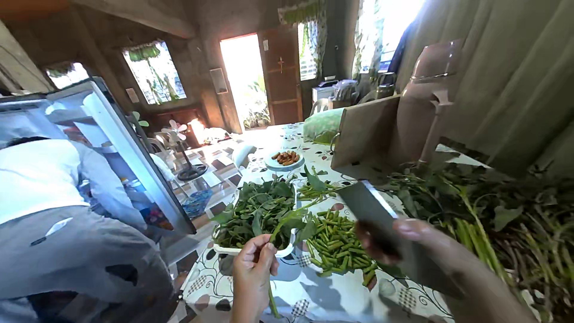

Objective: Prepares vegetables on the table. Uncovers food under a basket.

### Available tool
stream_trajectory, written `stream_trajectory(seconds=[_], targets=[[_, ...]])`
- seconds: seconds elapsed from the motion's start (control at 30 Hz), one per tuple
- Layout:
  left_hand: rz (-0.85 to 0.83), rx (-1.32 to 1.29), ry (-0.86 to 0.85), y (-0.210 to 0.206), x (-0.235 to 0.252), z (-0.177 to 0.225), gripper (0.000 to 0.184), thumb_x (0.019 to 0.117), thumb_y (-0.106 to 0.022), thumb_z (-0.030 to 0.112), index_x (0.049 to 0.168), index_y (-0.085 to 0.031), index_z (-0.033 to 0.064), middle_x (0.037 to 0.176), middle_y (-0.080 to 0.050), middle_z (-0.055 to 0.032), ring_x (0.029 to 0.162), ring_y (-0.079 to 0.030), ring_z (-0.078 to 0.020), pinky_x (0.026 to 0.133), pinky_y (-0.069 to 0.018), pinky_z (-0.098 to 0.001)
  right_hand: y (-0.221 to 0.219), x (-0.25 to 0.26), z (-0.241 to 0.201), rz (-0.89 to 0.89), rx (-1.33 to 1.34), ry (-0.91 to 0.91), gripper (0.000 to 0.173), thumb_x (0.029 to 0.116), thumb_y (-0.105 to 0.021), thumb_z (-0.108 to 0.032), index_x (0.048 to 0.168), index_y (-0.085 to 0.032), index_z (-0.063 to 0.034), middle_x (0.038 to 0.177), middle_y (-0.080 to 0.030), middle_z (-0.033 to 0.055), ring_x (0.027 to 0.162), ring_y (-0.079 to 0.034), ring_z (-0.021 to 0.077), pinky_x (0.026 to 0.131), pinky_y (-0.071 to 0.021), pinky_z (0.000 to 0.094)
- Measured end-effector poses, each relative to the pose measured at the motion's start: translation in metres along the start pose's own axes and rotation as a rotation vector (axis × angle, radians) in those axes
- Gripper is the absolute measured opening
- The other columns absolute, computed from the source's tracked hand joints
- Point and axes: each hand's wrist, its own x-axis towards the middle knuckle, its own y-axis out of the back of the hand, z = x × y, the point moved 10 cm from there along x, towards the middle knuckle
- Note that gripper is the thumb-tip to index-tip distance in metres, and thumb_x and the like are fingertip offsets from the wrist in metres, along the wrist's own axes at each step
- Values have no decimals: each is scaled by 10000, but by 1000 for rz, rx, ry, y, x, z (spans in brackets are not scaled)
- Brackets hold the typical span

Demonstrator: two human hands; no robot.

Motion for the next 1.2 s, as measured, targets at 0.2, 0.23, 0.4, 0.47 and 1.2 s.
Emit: stream_trajectory(seconds=[0.2,0.23,0.4,0.47,1.2], targets=[[3,19,-87,14,0,16,205,922,-540,-51,1010,-700,41,744,-683,41,556,-610,-11,513,-534,-158,-57,57,0,-339,-5,-84,781,760,-655,-784,1238,-440,-204,795,-566,-94,570,-536,-10,504,-461,128],[12,18,-89,17,0,17,203,920,-539,-51,1009,-696,41,741,-681,39,551,-609,-13,507,-532,-157,-60,62,-1,-373,26,-67,742,771,-665,-772,1199,-466,-200,791,-574,-90,573,-550,-8,506,-474,129],[82,-16,9,25,3,14,190,946,-491,-54,1012,-658,7,705,-654,18,511,-588,-22,465,-516,-158,-73,58,-15,-557,417,164,550,854,-708,-620,1129,-585,-160,889,-615,-52,696,-612,27,605,-517,156],[102,-45,64,25,4,9,188,961,-470,-52,1029,-640,-7,709,-649,6,507,-588,-28,457,-515,-162,-79,56,-15,-581,400,175,557,860,-704,-619,1156,-566,-168,888,-609,-59,688,-603,15,589,-504,142],[85,107,-152,31,9,22,155,967,-501,-13,1056,-628,-12,770,-648,25,565,-617,-33,512,-559,-186,-107,109,8,-259,-77,-117,777,838,-701,-423,1429,-292,-130,817,-550,-76,553,-455,-32,503,-405,130]])
